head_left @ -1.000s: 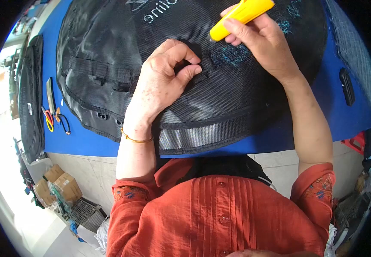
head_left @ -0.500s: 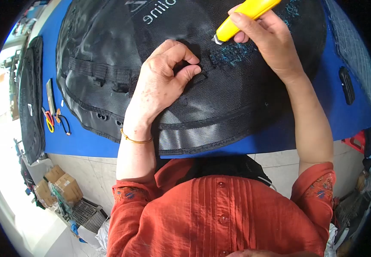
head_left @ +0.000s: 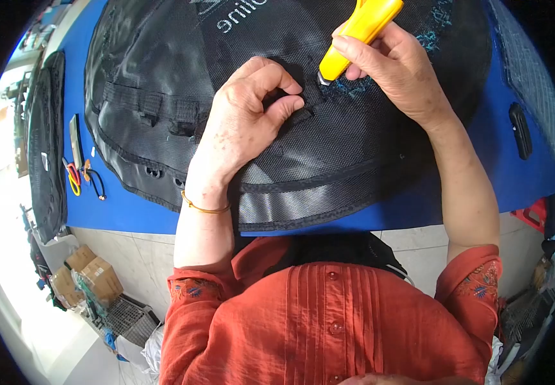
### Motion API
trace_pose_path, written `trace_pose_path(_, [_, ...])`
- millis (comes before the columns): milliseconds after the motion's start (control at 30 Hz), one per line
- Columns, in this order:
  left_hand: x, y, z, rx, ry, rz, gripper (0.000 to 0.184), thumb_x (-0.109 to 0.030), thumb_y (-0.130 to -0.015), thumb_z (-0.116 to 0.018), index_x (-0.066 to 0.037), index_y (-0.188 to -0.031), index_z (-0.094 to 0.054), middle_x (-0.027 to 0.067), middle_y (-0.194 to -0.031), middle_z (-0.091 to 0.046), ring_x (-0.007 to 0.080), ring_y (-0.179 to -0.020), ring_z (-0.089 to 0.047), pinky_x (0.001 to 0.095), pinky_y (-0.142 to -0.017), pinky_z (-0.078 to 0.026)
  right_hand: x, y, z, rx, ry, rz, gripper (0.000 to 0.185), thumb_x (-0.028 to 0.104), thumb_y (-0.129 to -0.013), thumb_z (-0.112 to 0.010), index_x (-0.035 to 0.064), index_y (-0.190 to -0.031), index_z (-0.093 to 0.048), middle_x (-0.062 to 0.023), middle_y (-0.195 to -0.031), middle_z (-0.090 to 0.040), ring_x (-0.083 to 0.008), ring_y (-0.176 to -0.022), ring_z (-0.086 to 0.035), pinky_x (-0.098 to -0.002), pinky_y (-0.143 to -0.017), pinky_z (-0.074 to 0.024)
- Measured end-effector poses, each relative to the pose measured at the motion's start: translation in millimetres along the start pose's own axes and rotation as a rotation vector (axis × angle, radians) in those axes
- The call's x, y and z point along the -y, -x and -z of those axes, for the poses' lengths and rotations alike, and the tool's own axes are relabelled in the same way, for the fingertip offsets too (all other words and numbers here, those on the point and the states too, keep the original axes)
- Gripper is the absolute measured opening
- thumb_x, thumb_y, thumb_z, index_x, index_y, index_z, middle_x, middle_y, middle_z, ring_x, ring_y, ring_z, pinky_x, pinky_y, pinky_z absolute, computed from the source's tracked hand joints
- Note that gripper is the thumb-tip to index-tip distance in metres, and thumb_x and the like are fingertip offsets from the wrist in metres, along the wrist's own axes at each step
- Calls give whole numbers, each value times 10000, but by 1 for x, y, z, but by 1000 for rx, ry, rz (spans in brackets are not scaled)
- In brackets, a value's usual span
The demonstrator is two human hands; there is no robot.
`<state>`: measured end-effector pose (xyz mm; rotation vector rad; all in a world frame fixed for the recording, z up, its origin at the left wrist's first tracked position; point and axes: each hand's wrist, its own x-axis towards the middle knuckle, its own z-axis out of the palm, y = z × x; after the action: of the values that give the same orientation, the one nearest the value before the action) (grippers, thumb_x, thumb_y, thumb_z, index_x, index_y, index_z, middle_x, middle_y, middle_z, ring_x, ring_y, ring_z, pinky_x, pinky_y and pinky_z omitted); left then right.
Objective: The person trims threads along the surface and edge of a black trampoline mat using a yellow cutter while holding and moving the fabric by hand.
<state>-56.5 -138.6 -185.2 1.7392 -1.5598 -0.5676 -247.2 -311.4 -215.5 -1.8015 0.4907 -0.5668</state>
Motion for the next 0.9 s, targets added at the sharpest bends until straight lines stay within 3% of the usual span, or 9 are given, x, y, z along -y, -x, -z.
trace_pose_path(167, [0,0,1,9,-2,5,161,-37,-856,-793,-14,-978,-690,31,-972,-626,139,-877,-625,265,-783,-503,4,2,-5,12,11,20,376,349,-1006,-693,71,-1255,-656,-70,-1062,-711,-93,-901,-726,-205,-838,-570])
trace_pose_path(333, [2,0,0,7,15,-13,163,-36,-856,-792,-12,-976,-685,35,-975,-629,148,-890,-631,268,-792,-506,5,-6,-5,-144,-27,199,354,313,-1014,-685,59,-1258,-655,-78,-1091,-726,-129,-937,-737,-240,-863,-578])
trace_pose_path(400, [2,0,0,9,4,-19,164,-36,-856,-792,-12,-978,-683,36,-976,-628,147,-892,-631,267,-795,-507,18,-7,-3,-185,-327,33,205,160,-1036,-642,-10,-1147,-620,-86,-990,-712,-115,-819,-662,-251,-762,-545])
trace_pose_path(533, [0,0,1,16,-11,-25,167,-32,-856,-791,-15,-981,-682,41,-986,-630,149,-896,-635,264,-804,-512,9,2,4,-69,-13,5,347,318,-1009,-690,60,-1240,-663,-73,-1078,-723,-113,-893,-727,-238,-850,-578])
trace_pose_path(567, [1,0,1,16,-10,-25,167,-32,-856,-791,-15,-981,-682,41,-986,-630,149,-896,-635,264,-804,-512,7,2,0,-57,-67,7,352,336,-998,-699,63,-1219,-669,-65,-1050,-719,-91,-825,-705,-226,-823,-570])
trace_pose_path(900, [1,-1,1,11,-17,-30,172,-32,-847,-792,-16,-977,-681,45,-990,-637,162,-906,-648,276,-808,-523,12,2,-1,19,-16,-67,376,381,-978,-708,72,-1188,-663,-32,-936,-695,-65,-764,-676,-202,-750,-548])
